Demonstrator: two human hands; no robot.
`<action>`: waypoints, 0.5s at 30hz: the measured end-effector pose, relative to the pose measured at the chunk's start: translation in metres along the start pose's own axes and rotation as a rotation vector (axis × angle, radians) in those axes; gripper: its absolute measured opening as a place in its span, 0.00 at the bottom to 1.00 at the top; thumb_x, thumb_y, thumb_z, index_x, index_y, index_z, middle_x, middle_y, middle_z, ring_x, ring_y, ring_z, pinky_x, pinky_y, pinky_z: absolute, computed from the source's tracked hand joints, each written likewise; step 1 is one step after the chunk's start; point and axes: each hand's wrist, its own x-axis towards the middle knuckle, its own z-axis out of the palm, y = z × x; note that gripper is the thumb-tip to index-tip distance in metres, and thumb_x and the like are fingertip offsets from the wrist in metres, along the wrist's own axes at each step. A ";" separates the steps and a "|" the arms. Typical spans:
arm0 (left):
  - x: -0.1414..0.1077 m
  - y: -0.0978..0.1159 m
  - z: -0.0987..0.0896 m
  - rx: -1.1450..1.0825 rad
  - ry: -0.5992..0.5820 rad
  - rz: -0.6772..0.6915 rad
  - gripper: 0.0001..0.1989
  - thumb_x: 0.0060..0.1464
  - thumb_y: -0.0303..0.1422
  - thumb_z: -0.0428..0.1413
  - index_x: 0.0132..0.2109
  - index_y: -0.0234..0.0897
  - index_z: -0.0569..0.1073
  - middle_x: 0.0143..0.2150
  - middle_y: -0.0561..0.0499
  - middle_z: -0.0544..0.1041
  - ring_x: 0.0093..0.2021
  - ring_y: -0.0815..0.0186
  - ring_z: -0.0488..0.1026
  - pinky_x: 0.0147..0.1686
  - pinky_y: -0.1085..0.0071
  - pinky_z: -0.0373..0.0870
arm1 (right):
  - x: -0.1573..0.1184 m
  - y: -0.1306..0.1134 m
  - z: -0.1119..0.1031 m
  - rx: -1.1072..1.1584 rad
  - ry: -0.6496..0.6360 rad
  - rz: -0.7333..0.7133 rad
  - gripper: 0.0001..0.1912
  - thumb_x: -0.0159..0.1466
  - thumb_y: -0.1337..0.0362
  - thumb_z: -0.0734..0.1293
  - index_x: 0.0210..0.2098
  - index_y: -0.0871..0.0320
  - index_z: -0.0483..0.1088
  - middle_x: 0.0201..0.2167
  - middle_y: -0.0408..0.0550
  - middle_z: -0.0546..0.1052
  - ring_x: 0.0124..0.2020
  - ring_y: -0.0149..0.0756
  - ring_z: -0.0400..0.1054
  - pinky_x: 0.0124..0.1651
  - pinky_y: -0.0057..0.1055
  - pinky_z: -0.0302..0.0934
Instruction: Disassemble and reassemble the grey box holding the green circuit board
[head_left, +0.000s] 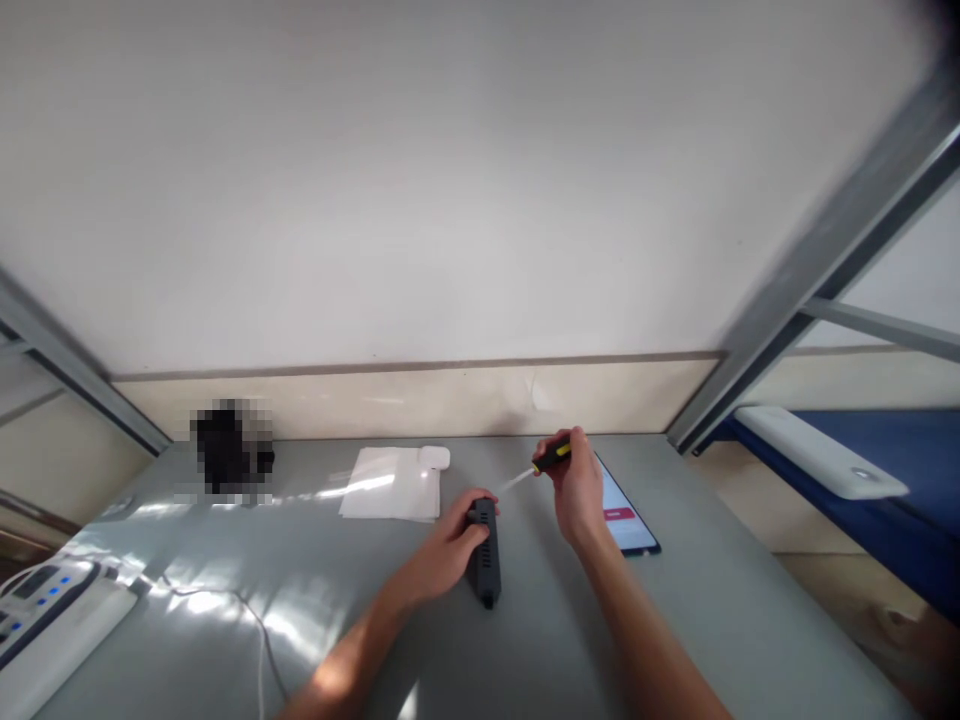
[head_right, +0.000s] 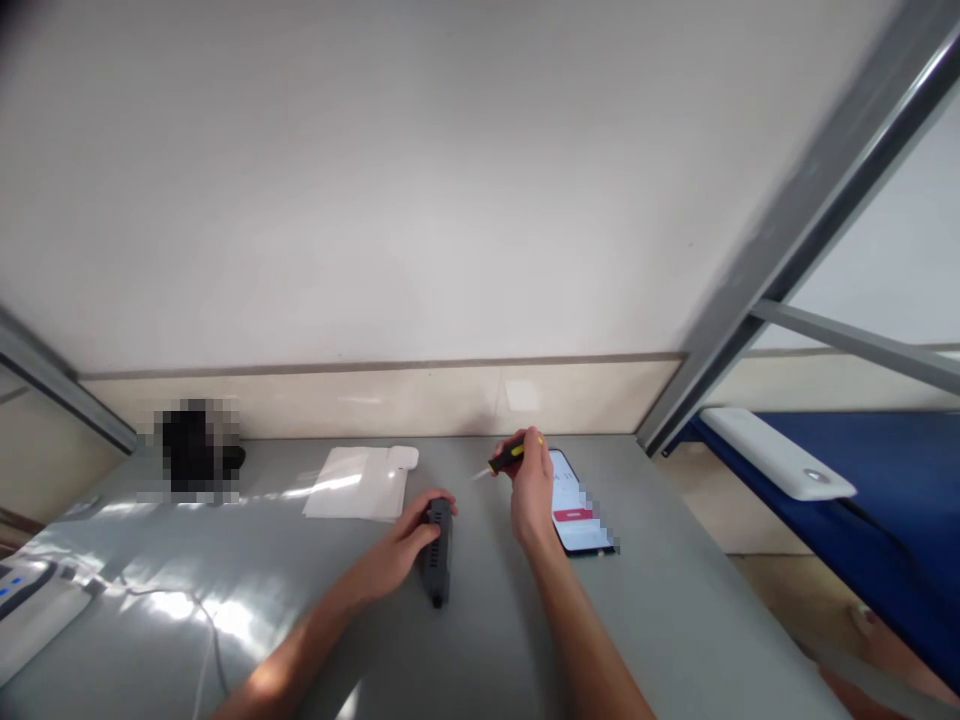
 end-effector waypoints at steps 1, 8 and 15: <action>0.000 -0.001 0.002 0.016 0.012 -0.003 0.17 0.58 0.33 0.50 0.54 0.41 0.71 0.49 0.49 0.73 0.48 0.59 0.67 0.51 0.66 0.64 | 0.000 -0.002 0.000 0.000 -0.014 0.005 0.23 0.66 0.41 0.68 0.30 0.52 0.62 0.21 0.35 0.66 0.23 0.31 0.65 0.28 0.28 0.62; 0.001 -0.006 -0.001 0.003 0.033 -0.045 0.11 0.57 0.32 0.47 0.45 0.41 0.71 0.38 0.52 0.70 0.39 0.62 0.66 0.41 0.68 0.64 | -0.014 -0.026 -0.003 -0.351 -0.420 0.110 0.15 0.63 0.50 0.73 0.32 0.55 0.72 0.19 0.34 0.62 0.16 0.25 0.48 0.19 0.26 0.43; 0.006 -0.004 -0.020 -0.074 -0.003 0.057 0.16 0.50 0.30 0.52 0.47 0.40 0.74 0.45 0.50 0.75 0.49 0.58 0.69 0.49 0.66 0.66 | -0.033 -0.031 0.006 -0.850 -0.937 -0.008 0.09 0.68 0.58 0.69 0.44 0.52 0.79 0.39 0.44 0.81 0.37 0.37 0.72 0.41 0.33 0.64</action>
